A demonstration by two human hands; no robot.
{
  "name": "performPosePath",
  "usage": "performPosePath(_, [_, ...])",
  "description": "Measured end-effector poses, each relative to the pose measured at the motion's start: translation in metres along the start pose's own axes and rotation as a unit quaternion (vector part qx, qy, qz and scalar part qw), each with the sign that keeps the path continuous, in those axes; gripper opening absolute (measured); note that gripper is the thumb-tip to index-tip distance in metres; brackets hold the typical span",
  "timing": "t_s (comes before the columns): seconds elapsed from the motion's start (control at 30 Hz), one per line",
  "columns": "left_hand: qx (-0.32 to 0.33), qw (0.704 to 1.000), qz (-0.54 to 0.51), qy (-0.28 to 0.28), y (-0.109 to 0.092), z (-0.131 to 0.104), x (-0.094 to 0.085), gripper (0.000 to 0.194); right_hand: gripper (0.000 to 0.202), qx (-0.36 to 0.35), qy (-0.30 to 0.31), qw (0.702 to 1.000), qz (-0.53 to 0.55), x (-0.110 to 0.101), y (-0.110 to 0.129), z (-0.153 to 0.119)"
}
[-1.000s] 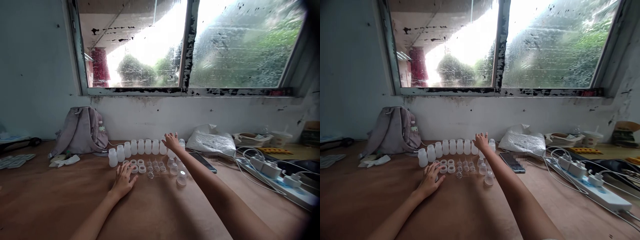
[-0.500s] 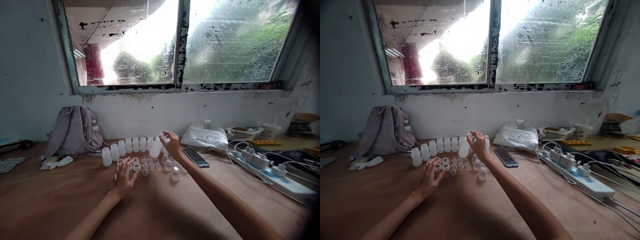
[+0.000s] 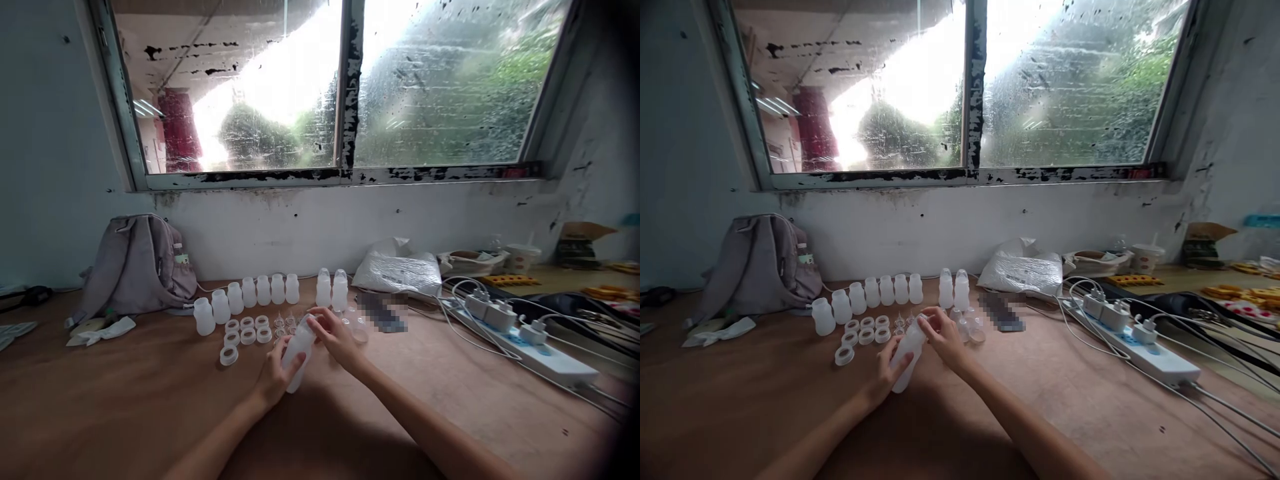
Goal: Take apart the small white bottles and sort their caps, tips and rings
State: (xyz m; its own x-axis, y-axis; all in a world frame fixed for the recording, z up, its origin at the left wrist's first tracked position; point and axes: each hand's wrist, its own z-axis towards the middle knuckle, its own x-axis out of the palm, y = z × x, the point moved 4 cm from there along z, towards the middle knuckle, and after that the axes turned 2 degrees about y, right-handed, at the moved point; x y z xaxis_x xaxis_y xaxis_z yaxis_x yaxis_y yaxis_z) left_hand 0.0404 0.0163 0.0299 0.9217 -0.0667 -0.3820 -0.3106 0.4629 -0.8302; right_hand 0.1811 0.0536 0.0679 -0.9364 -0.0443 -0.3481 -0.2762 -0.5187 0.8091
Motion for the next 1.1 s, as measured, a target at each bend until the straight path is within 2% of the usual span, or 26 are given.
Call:
performPosePath(0.13, [0.025,0.995,0.092,0.017,-0.003,-0.005,-0.007,0.04,0.036,0.013,0.084,0.996,-0.025,0.006,0.0,-0.004])
performPosePath(0.3, [0.066,0.981,0.182,0.028,-0.005,-0.009,-0.012,0.038,0.036,-0.012,0.117,0.99,-0.083,0.008,0.006,-0.016])
performPosePath(0.47, [0.151,0.942,0.299,0.008,-0.004,-0.007,-0.02,0.044,0.035,-0.032,0.127,0.986,-0.104,0.009,0.008,-0.02])
performPosePath(0.6, [0.201,0.909,0.365,0.023,-0.001,-0.003,-0.031,0.047,0.037,-0.034,0.176,0.976,-0.124,0.01,0.007,-0.02])
performPosePath(0.73, [0.221,0.893,0.39,0.04,-0.002,0.0,-0.041,0.048,0.04,-0.04,0.218,0.963,-0.15,0.009,0.007,-0.018])
performPosePath(0.9, [0.21,0.905,0.366,0.058,-0.007,0.003,-0.046,0.051,0.04,-0.039,0.242,0.959,-0.141,0.004,0.009,-0.014])
performPosePath(1.1, [0.141,0.947,0.281,0.068,-0.016,0.004,-0.048,0.052,0.037,-0.022,0.251,0.963,-0.094,-0.001,0.011,-0.012])
